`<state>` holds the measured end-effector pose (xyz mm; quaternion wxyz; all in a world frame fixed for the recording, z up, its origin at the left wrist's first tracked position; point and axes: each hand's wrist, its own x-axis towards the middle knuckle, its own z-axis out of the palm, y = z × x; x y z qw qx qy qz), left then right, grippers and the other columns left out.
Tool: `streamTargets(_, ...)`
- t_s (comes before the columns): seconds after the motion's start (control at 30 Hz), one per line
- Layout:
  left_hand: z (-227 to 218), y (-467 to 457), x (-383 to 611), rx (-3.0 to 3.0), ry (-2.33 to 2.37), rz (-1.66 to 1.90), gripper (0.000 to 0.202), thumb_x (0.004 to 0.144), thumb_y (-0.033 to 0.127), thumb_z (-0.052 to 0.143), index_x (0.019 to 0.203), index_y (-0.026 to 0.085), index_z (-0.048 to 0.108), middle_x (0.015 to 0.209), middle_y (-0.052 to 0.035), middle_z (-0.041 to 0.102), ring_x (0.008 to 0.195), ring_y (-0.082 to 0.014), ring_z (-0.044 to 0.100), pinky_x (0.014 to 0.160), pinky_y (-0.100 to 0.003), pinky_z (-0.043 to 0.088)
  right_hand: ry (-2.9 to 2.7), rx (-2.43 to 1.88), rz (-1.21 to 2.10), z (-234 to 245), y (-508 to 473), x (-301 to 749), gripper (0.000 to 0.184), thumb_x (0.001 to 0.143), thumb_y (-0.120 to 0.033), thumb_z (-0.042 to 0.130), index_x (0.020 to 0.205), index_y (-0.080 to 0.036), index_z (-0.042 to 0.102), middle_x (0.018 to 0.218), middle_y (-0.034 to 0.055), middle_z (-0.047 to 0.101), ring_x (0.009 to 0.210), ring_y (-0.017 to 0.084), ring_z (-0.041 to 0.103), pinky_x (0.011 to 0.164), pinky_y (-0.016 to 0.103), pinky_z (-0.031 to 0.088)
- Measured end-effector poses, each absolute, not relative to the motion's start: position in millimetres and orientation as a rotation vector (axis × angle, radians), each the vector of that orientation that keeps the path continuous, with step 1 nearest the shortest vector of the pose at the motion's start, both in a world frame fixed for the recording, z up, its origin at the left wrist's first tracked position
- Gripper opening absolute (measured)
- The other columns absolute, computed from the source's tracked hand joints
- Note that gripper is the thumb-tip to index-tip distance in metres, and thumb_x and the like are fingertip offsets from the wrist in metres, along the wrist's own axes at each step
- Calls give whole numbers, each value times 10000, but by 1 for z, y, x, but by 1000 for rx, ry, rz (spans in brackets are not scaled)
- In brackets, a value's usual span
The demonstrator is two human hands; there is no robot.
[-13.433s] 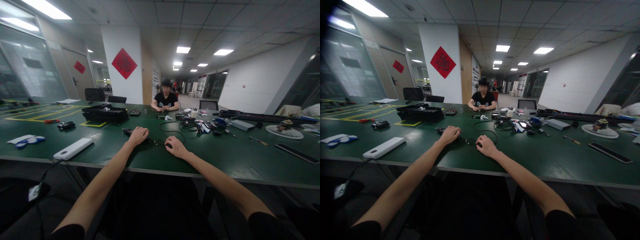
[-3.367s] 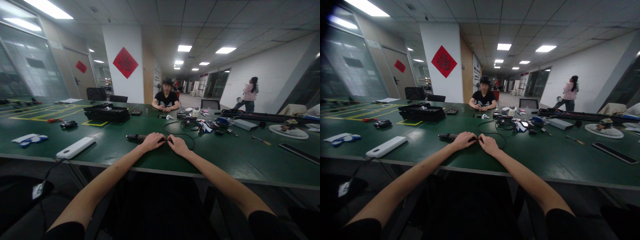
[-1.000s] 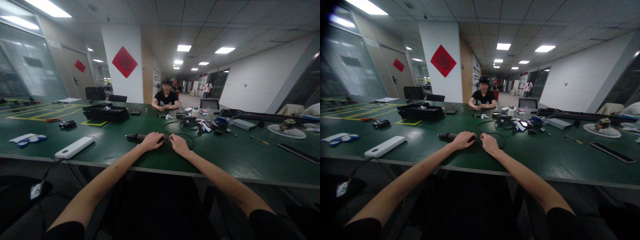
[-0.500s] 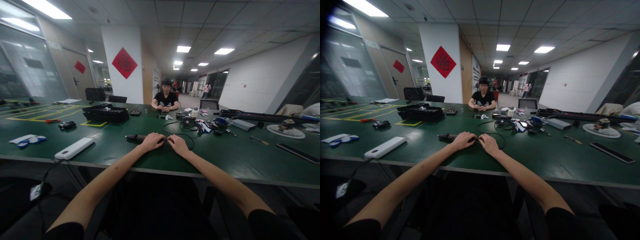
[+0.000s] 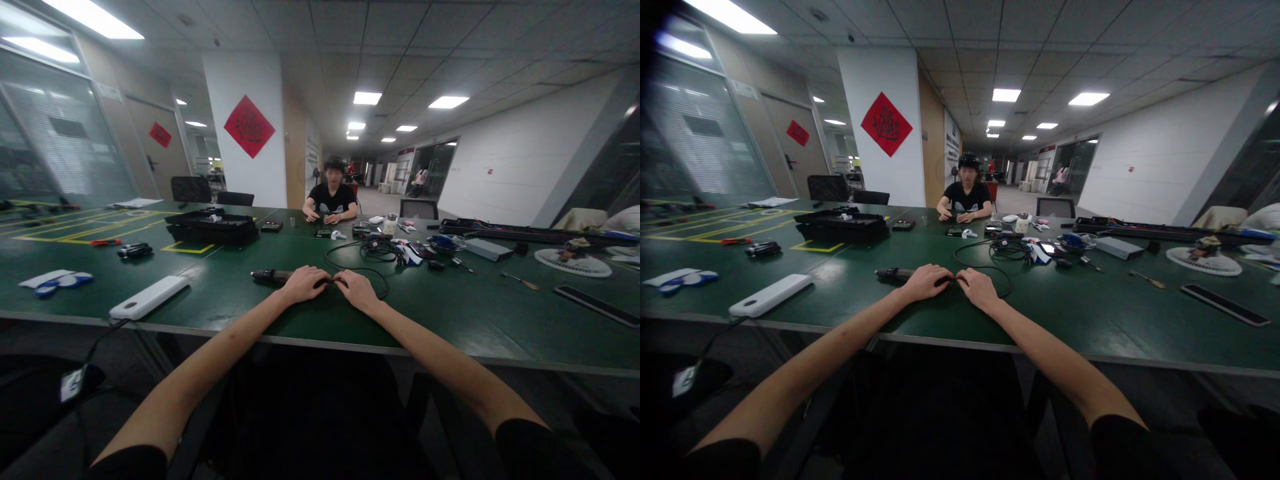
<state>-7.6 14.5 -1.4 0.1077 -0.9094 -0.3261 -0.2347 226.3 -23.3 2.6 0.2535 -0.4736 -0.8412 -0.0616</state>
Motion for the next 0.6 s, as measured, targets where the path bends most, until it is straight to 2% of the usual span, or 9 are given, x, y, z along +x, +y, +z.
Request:
streamTargets(0.13, -2, 15, -8, -2665, -1010, -712, 216, 1016, 435, 546, 1106, 274, 657, 1063, -15, 733, 1008, -206, 680, 909, -343, 468, -2305, -1272, -180, 2, -24, 227, 214, 1068, -339, 512, 1182, -289, 686, 1121, 40, 681, 972, 187, 662, 817, 262, 466)
streamTargets(0.3, -2, 15, -8, -2694, -947, -703, 233, 1003, 398, 563, 1192, 287, 643, 1125, -22, 728, 1047, -206, 673, 935, -351, 465, -2292, -1267, -194, 2, -25, 227, 212, 1068, -343, 515, 1191, -290, 680, 1120, 39, 679, 976, 187, 663, 832, 263, 468)
streamTargets(0.47, -2, 17, -7, -2667, -1019, -704, 215, 1003, 424, 568, 1133, 275, 652, 1077, -23, 732, 1011, -211, 679, 912, -353, 468, -2309, -1276, -214, 3, -27, 226, 218, 1071, -350, 506, 1192, -292, 679, 1126, 44, 682, 948, 190, 664, 790, 264, 461)
streamTargets(0.6, -2, 16, -7, -2674, -975, -698, 238, 984, 396, 588, 1188, 287, 645, 1097, -27, 729, 1022, -212, 674, 911, -354, 467, -2299, -1304, -244, 3, -27, 225, 232, 1074, -363, 497, 1200, -290, 678, 1125, 53, 682, 934, 196, 662, 765, 271, 452)
